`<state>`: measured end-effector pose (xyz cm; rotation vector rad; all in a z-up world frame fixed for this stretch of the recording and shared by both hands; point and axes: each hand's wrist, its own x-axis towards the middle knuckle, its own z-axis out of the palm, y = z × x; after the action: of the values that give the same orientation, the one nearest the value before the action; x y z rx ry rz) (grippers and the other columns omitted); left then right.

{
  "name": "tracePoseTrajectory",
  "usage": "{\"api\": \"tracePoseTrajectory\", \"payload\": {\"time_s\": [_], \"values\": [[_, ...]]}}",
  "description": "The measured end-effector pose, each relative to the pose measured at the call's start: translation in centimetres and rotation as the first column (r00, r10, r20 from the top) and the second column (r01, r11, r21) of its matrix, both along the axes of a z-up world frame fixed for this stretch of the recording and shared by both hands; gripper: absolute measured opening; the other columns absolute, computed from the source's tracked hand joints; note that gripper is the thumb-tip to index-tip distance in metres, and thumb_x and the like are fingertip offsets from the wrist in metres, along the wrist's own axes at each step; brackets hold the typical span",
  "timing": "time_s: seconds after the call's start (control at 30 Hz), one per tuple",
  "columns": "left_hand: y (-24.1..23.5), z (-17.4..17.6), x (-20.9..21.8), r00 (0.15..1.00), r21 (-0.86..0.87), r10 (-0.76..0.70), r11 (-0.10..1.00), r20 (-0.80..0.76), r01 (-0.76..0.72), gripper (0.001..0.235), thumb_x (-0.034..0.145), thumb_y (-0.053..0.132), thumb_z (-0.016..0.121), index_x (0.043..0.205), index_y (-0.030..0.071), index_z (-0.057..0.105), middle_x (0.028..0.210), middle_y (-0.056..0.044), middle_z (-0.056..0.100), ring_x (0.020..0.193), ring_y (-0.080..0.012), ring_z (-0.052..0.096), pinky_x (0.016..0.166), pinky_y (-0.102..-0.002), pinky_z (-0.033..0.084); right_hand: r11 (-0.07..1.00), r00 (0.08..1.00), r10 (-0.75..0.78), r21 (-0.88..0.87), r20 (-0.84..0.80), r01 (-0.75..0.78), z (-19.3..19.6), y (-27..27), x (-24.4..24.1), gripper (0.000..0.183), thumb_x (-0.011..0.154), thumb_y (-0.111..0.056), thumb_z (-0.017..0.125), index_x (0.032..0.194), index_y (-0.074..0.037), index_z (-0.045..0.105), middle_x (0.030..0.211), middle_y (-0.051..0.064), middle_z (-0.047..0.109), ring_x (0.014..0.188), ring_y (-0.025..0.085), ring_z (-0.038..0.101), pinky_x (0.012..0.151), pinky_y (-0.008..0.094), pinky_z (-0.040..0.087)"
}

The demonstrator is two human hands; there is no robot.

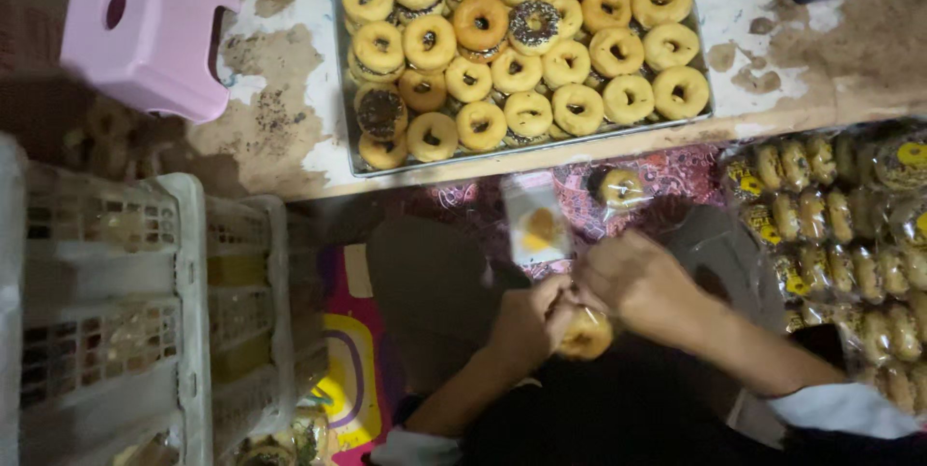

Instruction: The person picks donuts from a metal tray and places them into small plastic bags. They then seal the bags and set them aside on the table. The process is repeated for multiple donuts.

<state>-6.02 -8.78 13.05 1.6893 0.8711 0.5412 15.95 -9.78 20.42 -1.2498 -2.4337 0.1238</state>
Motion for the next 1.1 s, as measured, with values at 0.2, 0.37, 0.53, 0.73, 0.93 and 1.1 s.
{"api": "tracePoseTrajectory", "payload": {"time_s": [0.2, 0.37, 0.53, 0.73, 0.93, 1.1], "values": [[2.9, 0.4, -3.6, 0.925, 0.422, -0.380, 0.839, -0.001, 0.345, 0.017, 0.103, 0.026, 0.060, 0.105, 0.012, 0.070, 0.117, -0.006, 0.077, 0.133, -0.0405, 0.062, 0.109, -0.059, 0.035, 0.857, 0.992, -0.117, -0.510, -0.050, 0.075, -6.2, 1.0, 1.9, 0.033, 0.079, -0.025, 0.083, 0.107, -0.012, 0.071, 0.102, 0.009, 0.073, 0.101, 0.027, 0.071, 0.091, 0.042, 0.056], [2.1, -2.3, -3.0, 0.821, -0.137, -0.031, 0.982, 0.570, 0.132, 0.032, 0.109, 0.034, 0.053, 0.114, 0.008, 0.071, 0.143, -0.017, 0.060, 0.139, -0.0279, 0.049, 0.116, -0.037, 0.039, 0.689, 0.597, -0.301, -0.602, -0.744, -0.403, -15.4, -5.6, -5.7, 0.034, 0.082, -0.016, 0.089, 0.111, -0.006, 0.076, 0.106, 0.011, 0.078, 0.099, 0.023, 0.075, 0.090, 0.039, 0.061], [-0.6, -4.5, -4.1, 0.757, -0.514, 0.624, 0.722, 0.194, -0.463, 0.034, 0.111, 0.024, 0.056, 0.107, -0.001, 0.078, 0.104, -0.016, 0.073, 0.095, -0.0225, 0.065, 0.085, -0.035, 0.053, 0.592, -0.077, -0.792, -0.733, -0.605, -0.334, -16.6, -3.4, -12.6, 0.031, 0.097, -0.019, 0.064, 0.120, -0.002, 0.074, 0.109, 0.008, 0.078, 0.099, 0.017, 0.071, 0.092, 0.031, 0.056], [0.5, -8.5, -11.9, 0.641, 0.200, 0.759, 0.614, 0.117, -0.763, 0.024, 0.106, 0.023, 0.061, 0.103, -0.001, 0.063, 0.099, -0.009, 0.063, 0.096, -0.0167, 0.060, 0.091, -0.032, 0.049, 0.924, 0.318, -0.343, -0.378, -0.884, -0.056, -22.0, 3.9, -14.3, 0.009, 0.095, -0.007, 0.073, 0.101, -0.001, 0.078, 0.105, 0.006, 0.076, 0.103, 0.015, 0.066, 0.094, 0.030, 0.053], [-2.4, -11.9, -15.5, 0.538, -0.080, 0.653, 0.594, -0.532, -0.800, 0.035, 0.092, 0.026, 0.072, 0.119, 0.003, 0.068, 0.094, -0.013, 0.074, 0.086, -0.0198, 0.070, 0.078, -0.035, 0.055, 0.601, 0.247, -0.709, -0.749, -0.661, -0.278, -26.7, 1.3, -16.8, 0.017, 0.088, -0.009, 0.080, 0.102, -0.006, 0.072, 0.100, 0.005, 0.075, 0.092, 0.014, 0.069, 0.083, 0.030, 0.057], [-1.2, -14.5, -9.7, 0.922, -0.573, 0.361, 0.729, -0.144, -0.375, 0.050, 0.092, 0.027, 0.070, 0.133, 0.000, 0.063, 0.113, -0.014, 0.077, 0.099, -0.0200, 0.071, 0.086, -0.033, 0.057, 0.425, 0.128, -0.848, -0.804, -0.514, -0.416, -27.4, -0.9, -7.4, 0.033, 0.083, -0.005, 0.080, 0.112, -0.008, 0.065, 0.108, 0.007, 0.073, 0.095, 0.014, 0.071, 0.084, 0.030, 0.060]]}}
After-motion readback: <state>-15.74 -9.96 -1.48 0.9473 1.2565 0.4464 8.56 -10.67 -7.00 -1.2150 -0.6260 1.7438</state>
